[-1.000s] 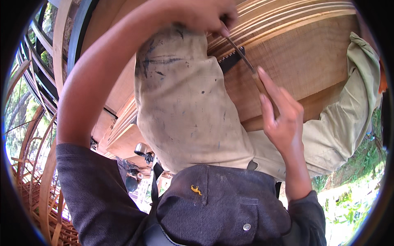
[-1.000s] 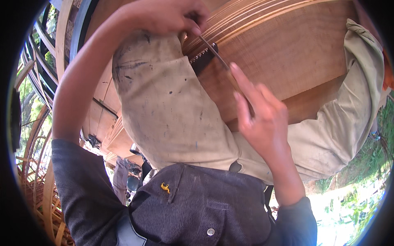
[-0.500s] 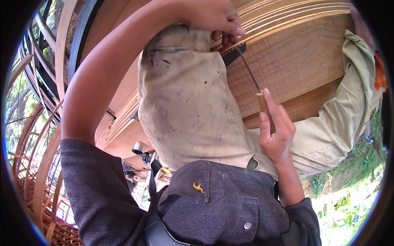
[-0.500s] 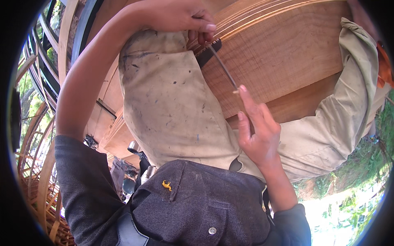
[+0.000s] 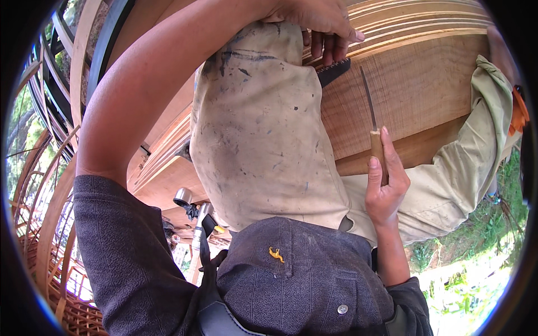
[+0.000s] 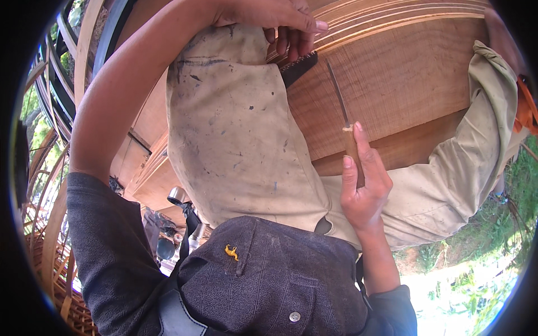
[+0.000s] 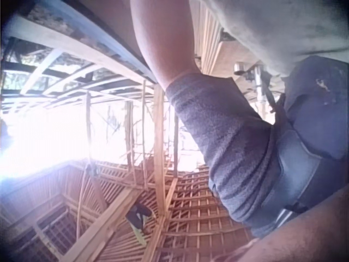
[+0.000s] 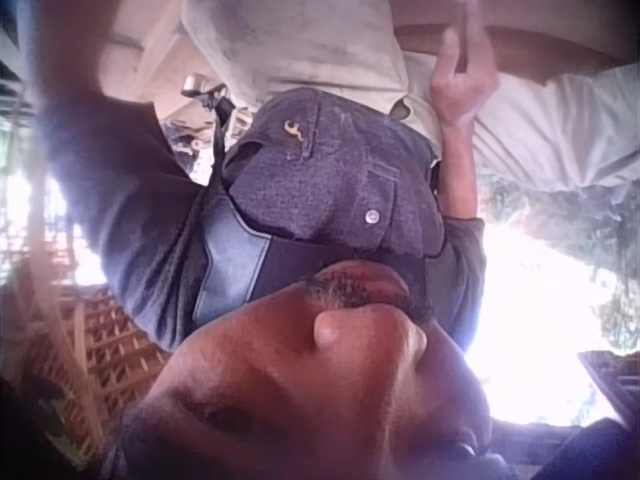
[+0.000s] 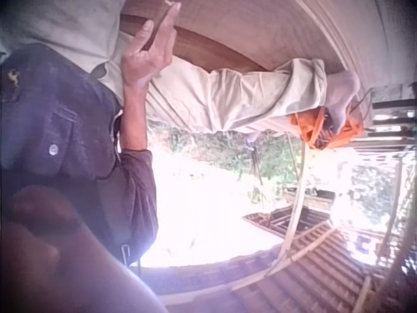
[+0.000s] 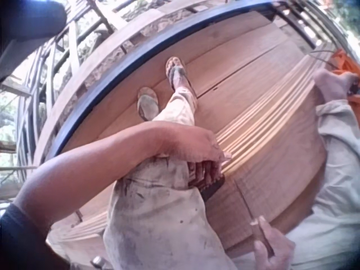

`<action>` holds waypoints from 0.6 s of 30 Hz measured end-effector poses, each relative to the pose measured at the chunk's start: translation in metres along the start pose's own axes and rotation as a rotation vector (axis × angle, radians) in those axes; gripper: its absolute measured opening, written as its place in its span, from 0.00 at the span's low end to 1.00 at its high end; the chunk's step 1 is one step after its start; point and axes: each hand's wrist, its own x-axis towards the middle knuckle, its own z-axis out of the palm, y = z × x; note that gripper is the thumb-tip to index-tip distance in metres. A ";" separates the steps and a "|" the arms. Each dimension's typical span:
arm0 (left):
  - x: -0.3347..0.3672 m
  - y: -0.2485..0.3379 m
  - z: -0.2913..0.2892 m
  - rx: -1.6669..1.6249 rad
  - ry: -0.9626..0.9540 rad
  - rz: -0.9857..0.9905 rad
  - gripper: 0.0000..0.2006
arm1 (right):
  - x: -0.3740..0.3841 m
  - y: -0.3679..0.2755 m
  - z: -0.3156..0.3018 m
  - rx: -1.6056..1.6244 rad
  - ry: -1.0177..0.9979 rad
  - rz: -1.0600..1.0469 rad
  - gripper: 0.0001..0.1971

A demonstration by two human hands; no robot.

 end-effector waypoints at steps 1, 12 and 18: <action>0.002 0.005 0.002 -0.015 0.010 -0.056 0.29 | 0.000 -0.001 -0.001 -0.007 -0.013 0.017 0.25; 0.009 -0.006 0.006 -0.150 -0.067 -0.103 0.12 | 0.003 -0.007 0.006 -0.038 -0.056 -0.019 0.28; 0.005 -0.010 0.000 -0.074 -0.091 0.018 0.09 | 0.013 -0.012 0.005 -0.074 -0.090 -0.008 0.28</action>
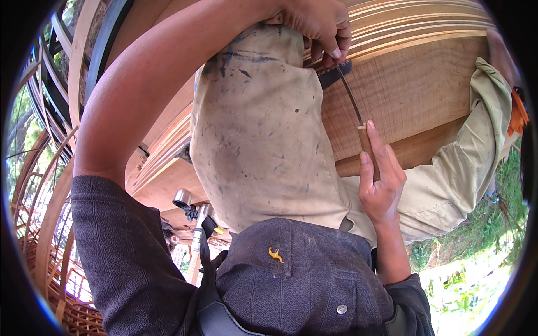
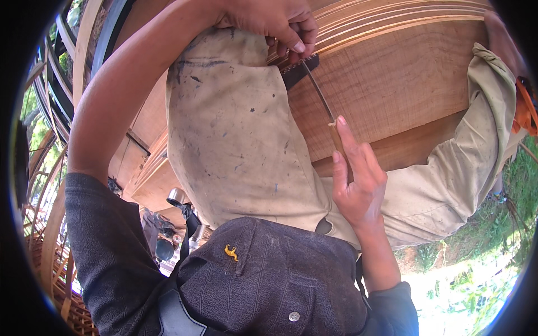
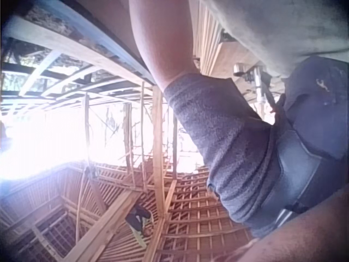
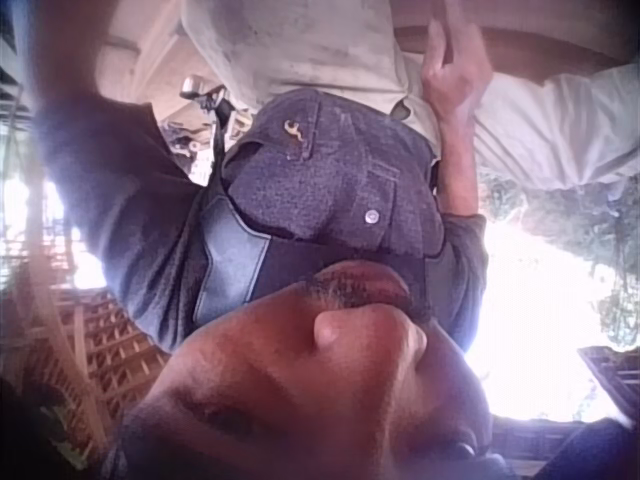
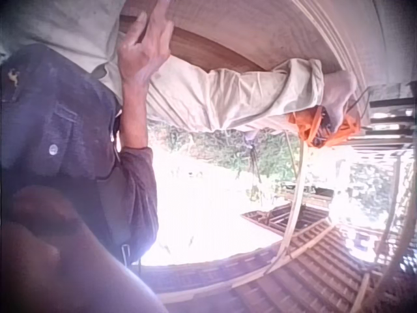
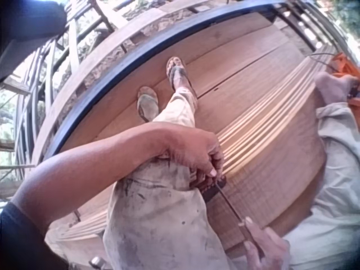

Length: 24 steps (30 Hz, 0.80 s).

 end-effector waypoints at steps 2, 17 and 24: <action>0.000 0.008 0.001 0.034 0.022 -0.072 0.09 | 0.002 -0.001 -0.001 -0.017 -0.006 0.021 0.28; -0.013 -0.007 -0.023 0.446 0.255 -0.110 0.10 | 0.072 -0.022 0.014 -0.026 -0.021 0.016 0.27; -0.030 0.009 -0.008 0.413 0.202 -0.060 0.09 | 0.033 -0.012 0.008 0.021 -0.004 -0.024 0.29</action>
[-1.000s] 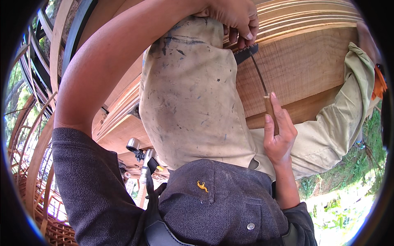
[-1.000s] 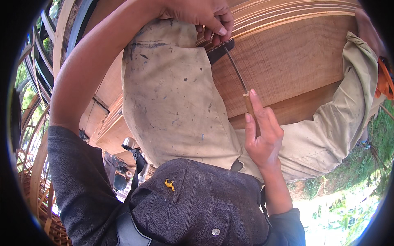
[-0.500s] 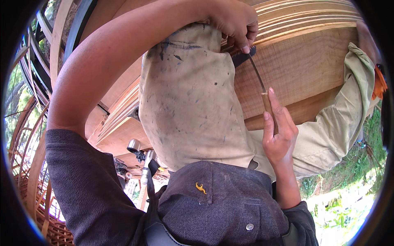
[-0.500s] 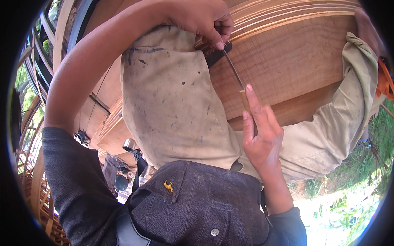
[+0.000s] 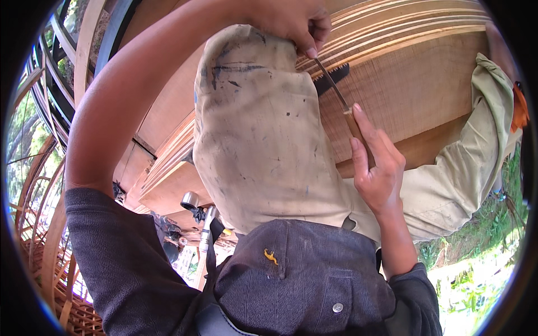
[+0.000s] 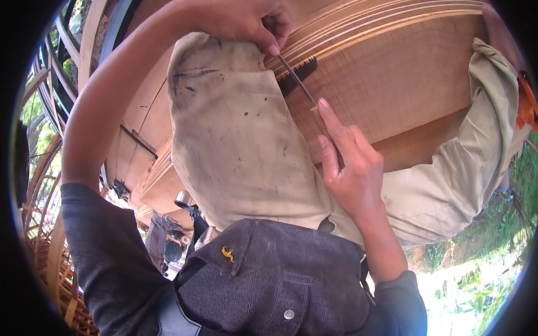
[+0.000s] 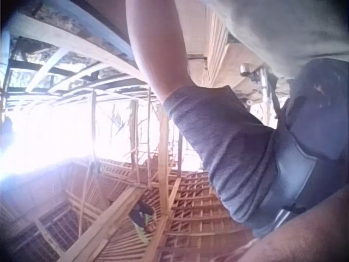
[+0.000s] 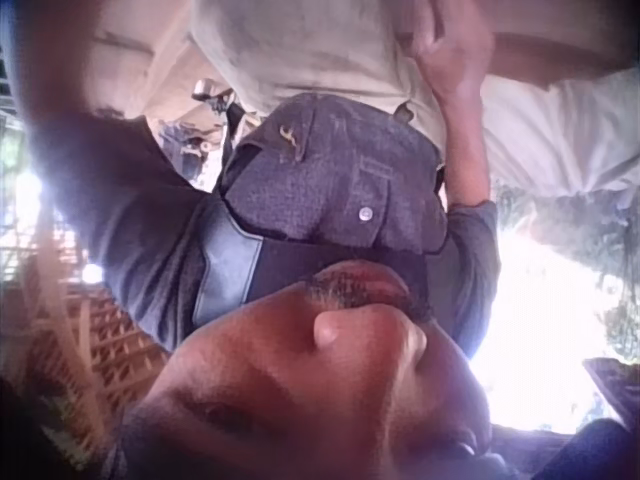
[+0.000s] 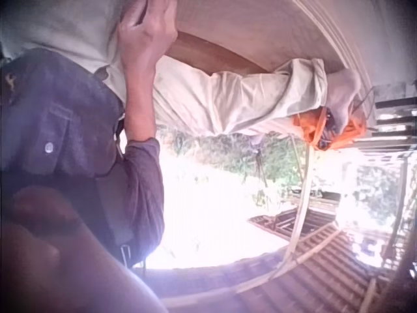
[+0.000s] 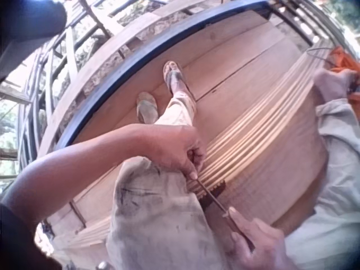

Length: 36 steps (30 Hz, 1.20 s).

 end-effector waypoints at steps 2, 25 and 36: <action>0.003 0.009 0.006 -0.027 -0.003 0.032 0.09 | -0.014 0.003 -0.005 0.000 -0.003 0.027 0.30; 0.030 -0.010 0.007 0.012 0.024 -0.157 0.10 | 0.010 -0.008 -0.002 -0.098 -0.003 0.058 0.30; 0.012 0.001 0.016 -0.035 0.003 0.034 0.08 | -0.012 -0.009 0.001 -0.046 0.043 0.044 0.30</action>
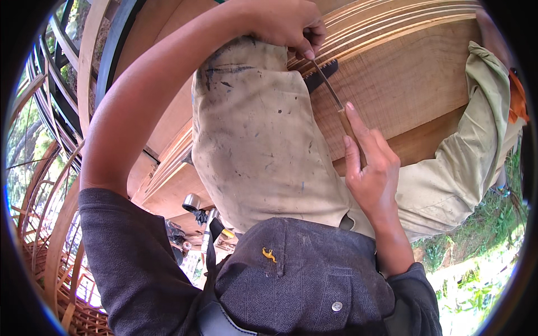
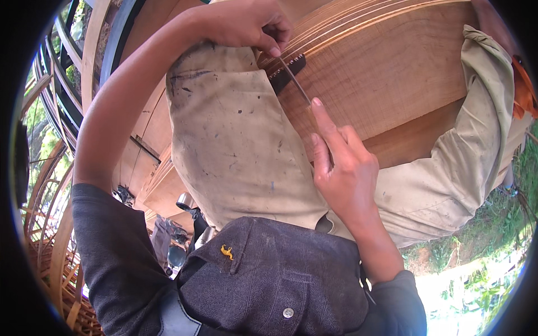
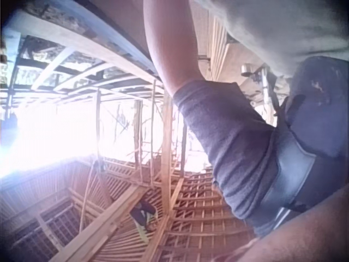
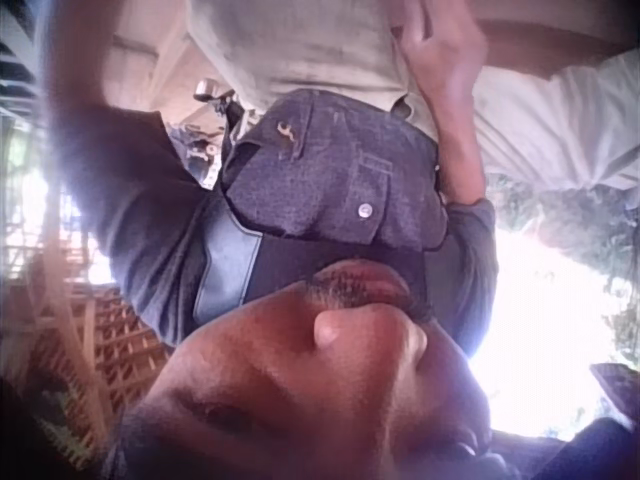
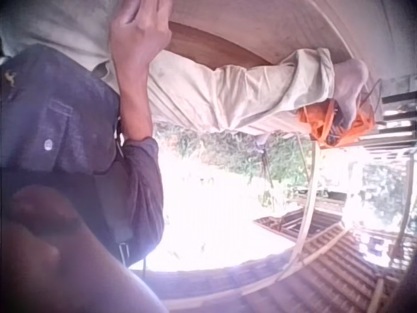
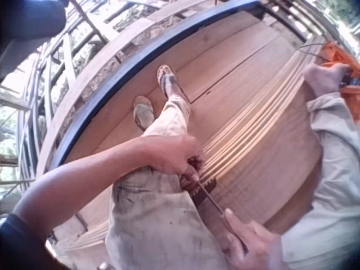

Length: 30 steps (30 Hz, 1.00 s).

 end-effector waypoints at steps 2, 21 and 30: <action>0.002 0.005 -0.001 0.000 -0.011 -0.014 0.09 | -0.003 0.004 -0.002 0.007 0.012 -0.014 0.30; 0.010 0.005 0.004 0.131 0.107 0.138 0.08 | 0.005 0.005 -0.010 0.014 -0.032 0.026 0.31; -0.001 -0.012 -0.020 0.104 0.050 -0.028 0.09 | 0.036 0.009 0.010 0.064 0.051 -0.094 0.28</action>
